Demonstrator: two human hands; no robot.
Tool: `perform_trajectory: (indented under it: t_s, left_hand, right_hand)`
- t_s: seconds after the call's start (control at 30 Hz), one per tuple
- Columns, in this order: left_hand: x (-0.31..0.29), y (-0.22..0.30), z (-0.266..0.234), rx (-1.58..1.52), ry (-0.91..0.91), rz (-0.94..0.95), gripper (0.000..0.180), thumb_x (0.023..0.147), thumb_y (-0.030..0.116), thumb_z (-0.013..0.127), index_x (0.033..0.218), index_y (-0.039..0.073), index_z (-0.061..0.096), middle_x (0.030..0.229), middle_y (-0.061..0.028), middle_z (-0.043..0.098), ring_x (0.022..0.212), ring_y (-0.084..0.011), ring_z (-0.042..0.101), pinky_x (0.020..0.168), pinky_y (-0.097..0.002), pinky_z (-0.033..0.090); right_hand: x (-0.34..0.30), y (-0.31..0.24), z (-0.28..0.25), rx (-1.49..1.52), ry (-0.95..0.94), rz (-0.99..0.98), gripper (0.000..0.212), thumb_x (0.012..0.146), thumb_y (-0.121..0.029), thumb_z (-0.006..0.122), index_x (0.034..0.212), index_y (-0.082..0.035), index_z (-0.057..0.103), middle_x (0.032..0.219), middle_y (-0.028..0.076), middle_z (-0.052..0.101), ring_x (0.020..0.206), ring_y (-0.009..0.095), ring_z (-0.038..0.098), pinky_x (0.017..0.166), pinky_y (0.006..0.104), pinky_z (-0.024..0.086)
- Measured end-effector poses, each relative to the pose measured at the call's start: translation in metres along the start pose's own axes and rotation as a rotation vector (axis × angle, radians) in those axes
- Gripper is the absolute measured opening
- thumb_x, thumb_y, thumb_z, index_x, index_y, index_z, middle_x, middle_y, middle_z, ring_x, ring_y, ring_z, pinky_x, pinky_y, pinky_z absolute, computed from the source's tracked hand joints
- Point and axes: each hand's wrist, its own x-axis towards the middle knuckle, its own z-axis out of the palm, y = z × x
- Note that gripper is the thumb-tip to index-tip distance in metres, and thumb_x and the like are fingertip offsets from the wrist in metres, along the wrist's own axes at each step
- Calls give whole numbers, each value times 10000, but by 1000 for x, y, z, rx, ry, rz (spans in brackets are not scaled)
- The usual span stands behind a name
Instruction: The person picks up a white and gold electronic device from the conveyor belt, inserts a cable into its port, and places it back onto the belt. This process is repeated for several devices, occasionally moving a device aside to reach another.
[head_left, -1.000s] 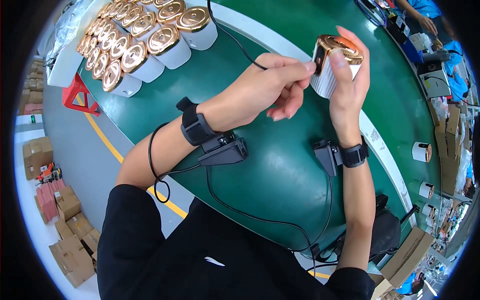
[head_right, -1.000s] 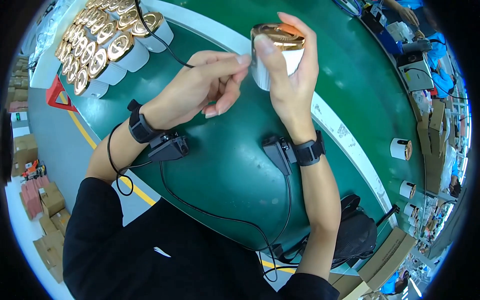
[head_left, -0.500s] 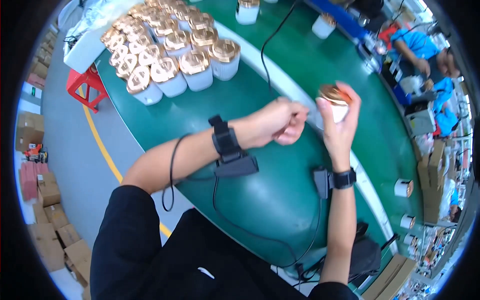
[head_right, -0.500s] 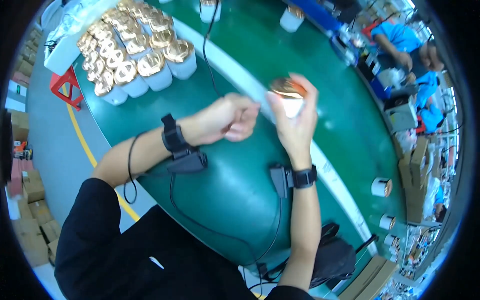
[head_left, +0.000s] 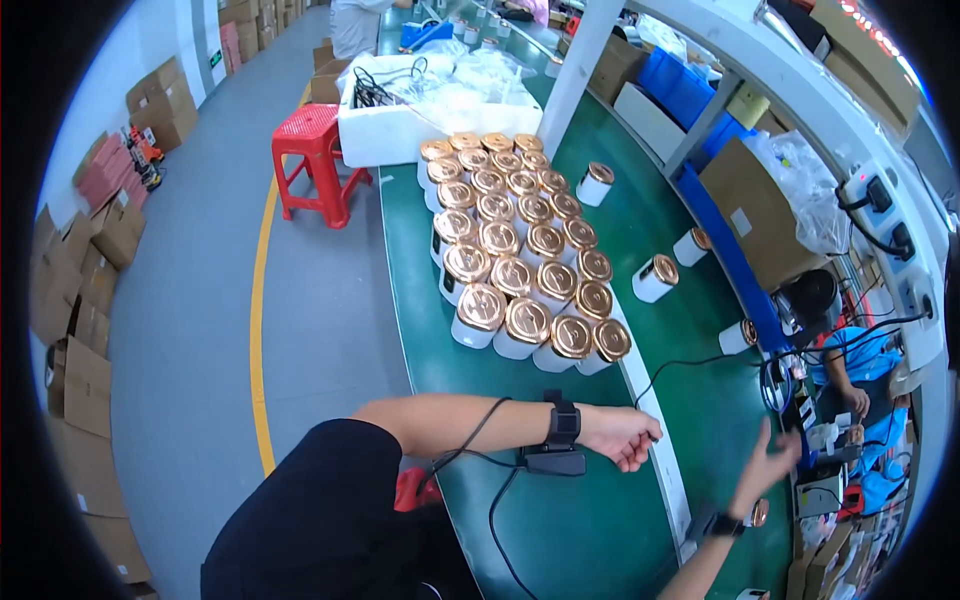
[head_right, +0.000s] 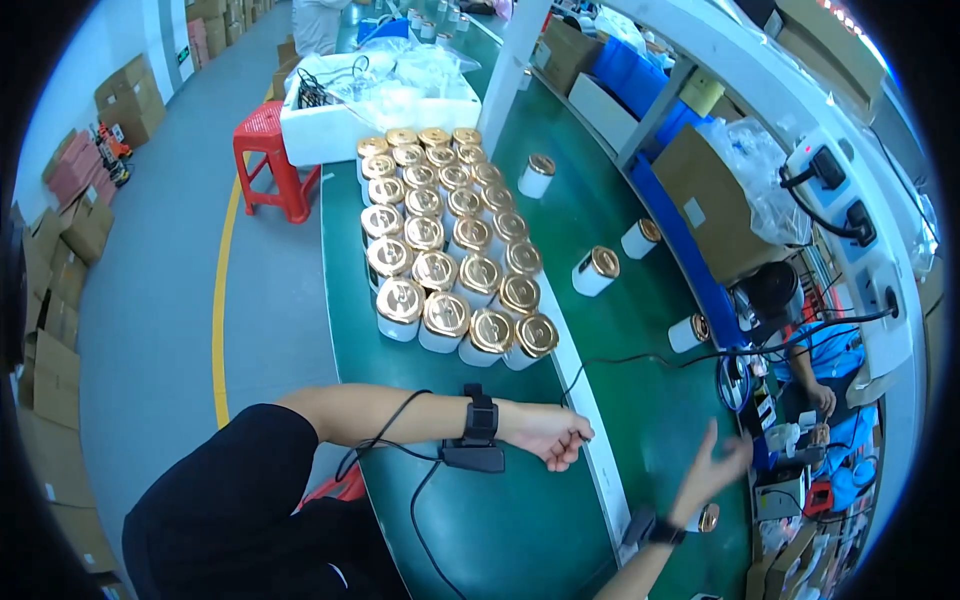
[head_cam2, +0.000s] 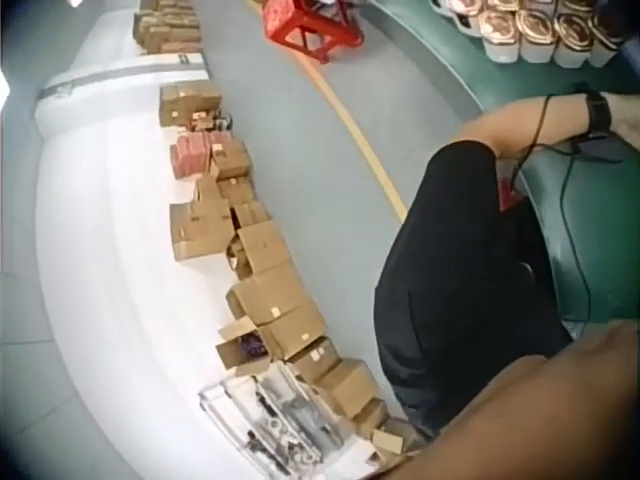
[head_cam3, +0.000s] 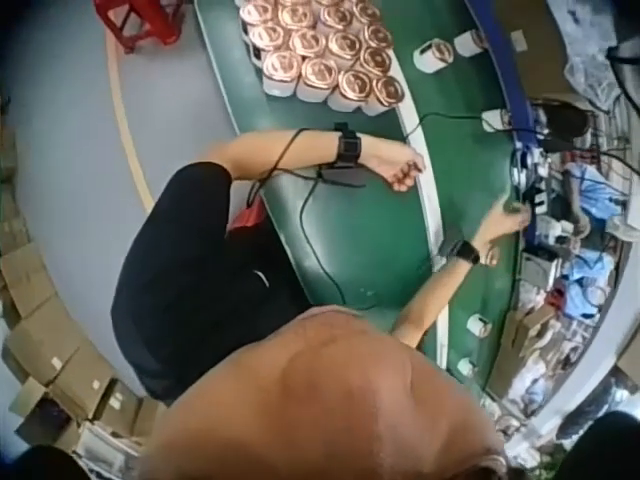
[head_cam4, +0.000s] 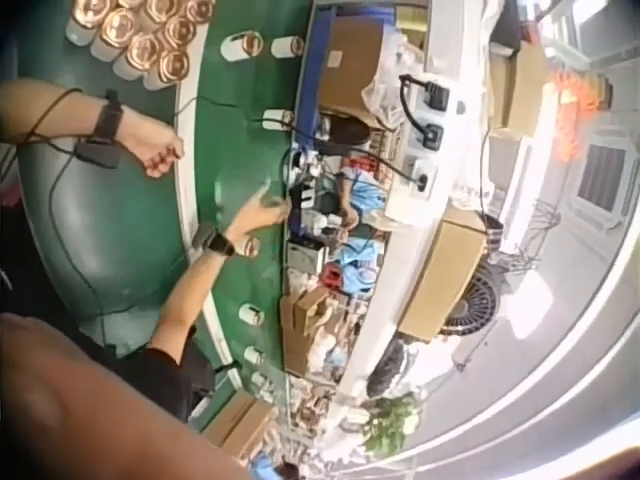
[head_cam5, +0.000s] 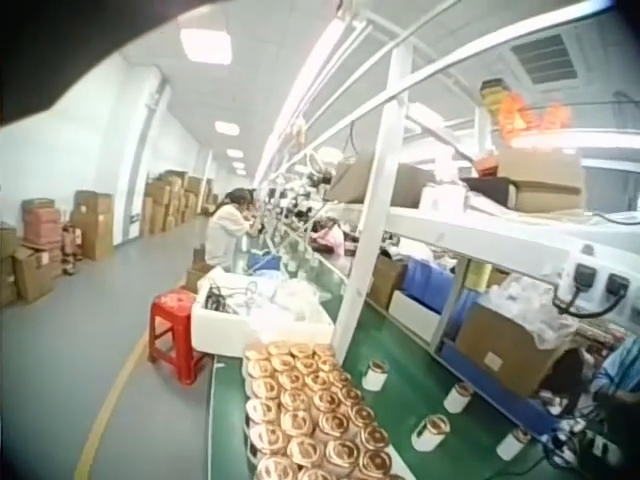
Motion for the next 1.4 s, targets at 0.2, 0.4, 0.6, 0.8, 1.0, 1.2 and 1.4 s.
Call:
perform_trajectory:
  t_s: [0.2, 0.4, 0.6, 0.8, 1.0, 1.2, 1.4]
  left_hand:
    - [4, 12, -3, -43, -119, -49, 326, 960, 303, 508, 724, 79, 485, 723, -92, 572, 680, -239, 581, 667, -354, 486]
    - [14, -3, -8, -139, -218, -42, 321, 974, 294, 509, 766, 54, 557, 755, -110, 610, 712, -237, 601, 711, -355, 495]
    - [-11, 16, 3, -60, -114, 274, 339, 997, 273, 482, 813, 16, 604, 708, -99, 610, 676, -200, 585, 680, -321, 477]
    - [-15, 19, 35, 219, -99, 250, 416, 1012, 337, 458, 755, 30, 568, 653, -78, 575, 594, -164, 544, 592, -279, 442]
    - [-14, -1, 36, 386, 20, 274, 451, 1018, 367, 442, 707, 49, 518, 615, -57, 544, 524, -123, 486, 509, -255, 388]
    - [-16, -9, 41, 487, 197, 350, 455, 1022, 361, 432, 677, 68, 475, 562, -30, 500, 481, -97, 427, 464, -243, 328]
    - [-16, -11, 38, 457, 248, 382, 454, 1025, 360, 419, 667, 81, 421, 522, -7, 434, 460, -79, 357, 435, -254, 252]
  right_hand:
    - [37, -27, 215, 771, -231, 309, 693, 767, -341, 807, 1243, 44, 481, 1244, 170, 543, 1101, 265, 540, 983, 374, 404]
    - [7, -35, 185, 1009, -360, 699, 526, 841, -333, 725, 1230, -40, 525, 1162, 78, 593, 1037, 193, 575, 942, 332, 443]
    - [-45, -122, 19, 1730, -334, 1074, 364, 940, -305, 569, 1236, -106, 498, 1038, 89, 604, 964, 233, 608, 894, 409, 498]
    - [-97, -115, -6, 1372, -270, 715, 387, 925, -232, 602, 1236, -29, 493, 1024, 87, 602, 971, 175, 592, 842, 308, 485]
    - [-100, -135, -22, 1126, -273, 473, 471, 932, -288, 579, 1287, -4, 457, 1029, 110, 602, 900, 170, 595, 800, 288, 491]
    - [-100, -148, -27, 982, -208, 304, 486, 965, -317, 533, 1321, -7, 415, 1096, 129, 584, 963, 175, 578, 872, 305, 463]
    - [-111, -141, -15, 1122, -317, 387, 452, 999, -331, 467, 1310, -7, 415, 1131, 142, 575, 987, 180, 570, 886, 306, 451]
